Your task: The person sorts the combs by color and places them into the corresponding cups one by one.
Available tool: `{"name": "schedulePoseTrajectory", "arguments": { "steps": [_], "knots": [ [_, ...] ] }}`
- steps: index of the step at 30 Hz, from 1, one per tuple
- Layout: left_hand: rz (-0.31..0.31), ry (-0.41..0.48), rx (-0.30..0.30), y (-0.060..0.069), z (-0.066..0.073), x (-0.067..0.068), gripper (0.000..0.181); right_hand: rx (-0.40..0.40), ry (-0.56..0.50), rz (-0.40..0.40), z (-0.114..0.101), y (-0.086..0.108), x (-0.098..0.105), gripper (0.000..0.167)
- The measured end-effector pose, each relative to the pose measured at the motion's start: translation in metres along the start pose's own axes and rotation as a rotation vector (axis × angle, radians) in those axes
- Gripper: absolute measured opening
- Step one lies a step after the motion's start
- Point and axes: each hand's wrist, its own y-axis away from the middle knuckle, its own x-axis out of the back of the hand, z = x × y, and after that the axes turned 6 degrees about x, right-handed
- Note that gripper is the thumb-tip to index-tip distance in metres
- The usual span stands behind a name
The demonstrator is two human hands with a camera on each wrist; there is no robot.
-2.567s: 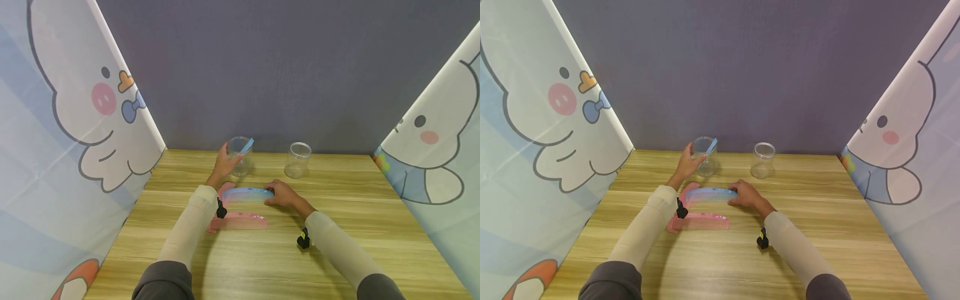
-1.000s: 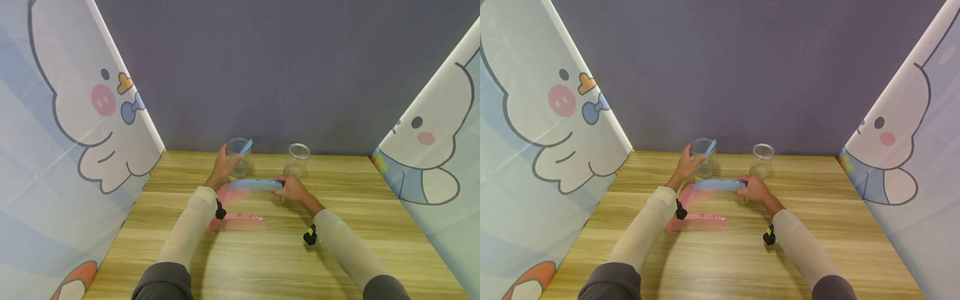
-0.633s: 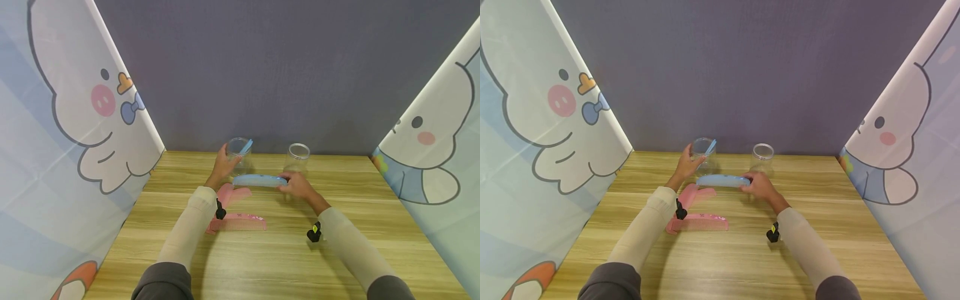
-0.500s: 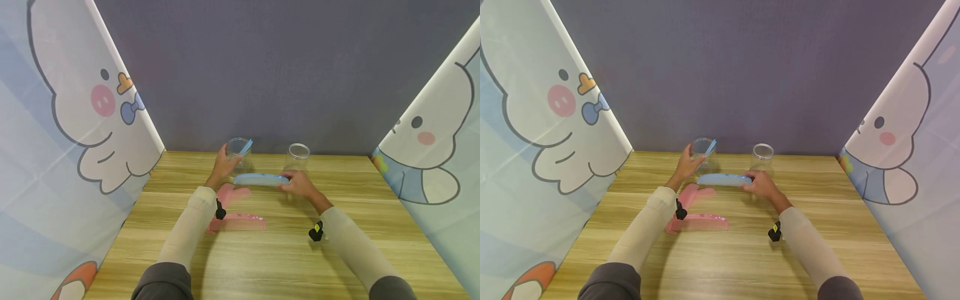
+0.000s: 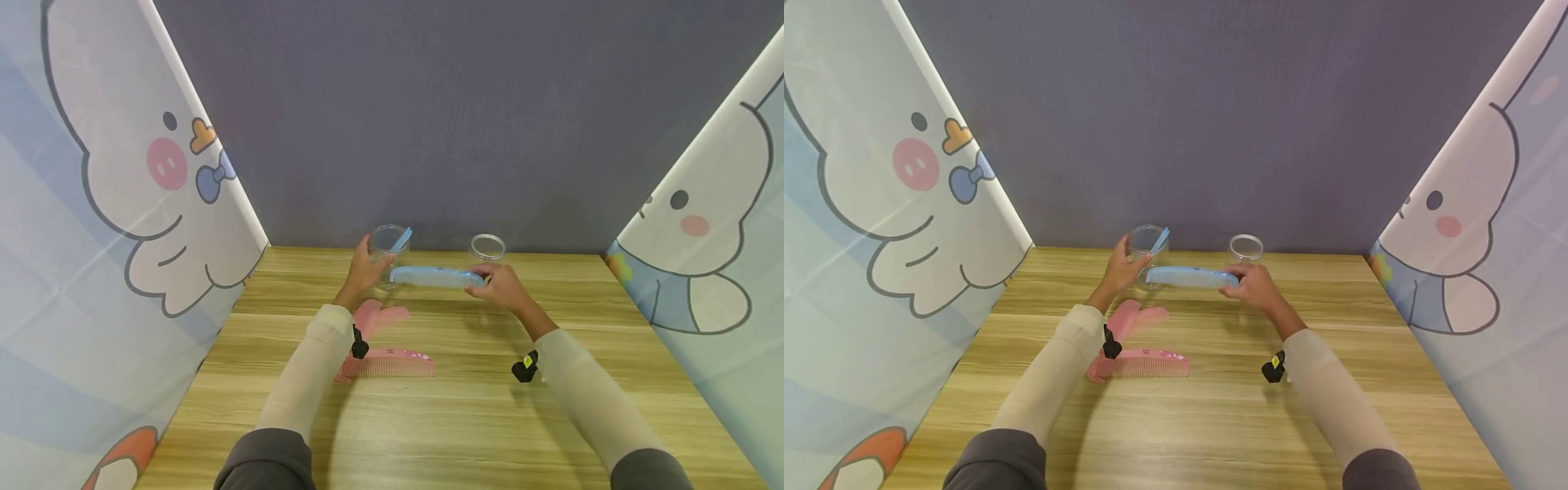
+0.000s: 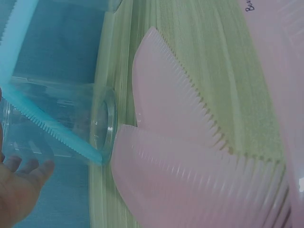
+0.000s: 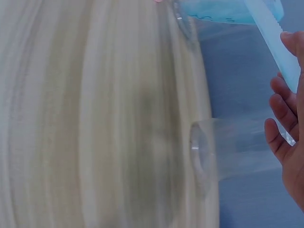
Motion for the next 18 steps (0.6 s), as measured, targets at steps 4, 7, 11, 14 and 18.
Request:
{"name": "schedulePoseTrajectory", "arguments": {
  "steps": [4,7,11,14,18],
  "knots": [
    [-0.012,0.004,0.022,0.000,0.000,0.000,0.094,-0.008,0.004,0.005,-0.002,-0.007,0.008,0.035],
    [-0.013,0.002,0.030,0.000,0.000,0.000,0.092,-0.025,-0.004,0.017,-0.005,-0.012,0.015,0.037],
    [-0.002,0.004,0.018,-0.001,0.000,0.000,0.090,-0.025,0.009,0.051,-0.009,-0.019,0.021,0.039],
    [-0.004,0.006,0.013,-0.001,0.000,0.000,0.093,-0.020,0.026,0.069,-0.012,-0.026,0.023,0.036],
    [-0.007,0.006,0.019,-0.001,0.000,0.000,0.095,-0.023,0.046,0.072,-0.017,-0.032,0.025,0.034]
  ]
}}
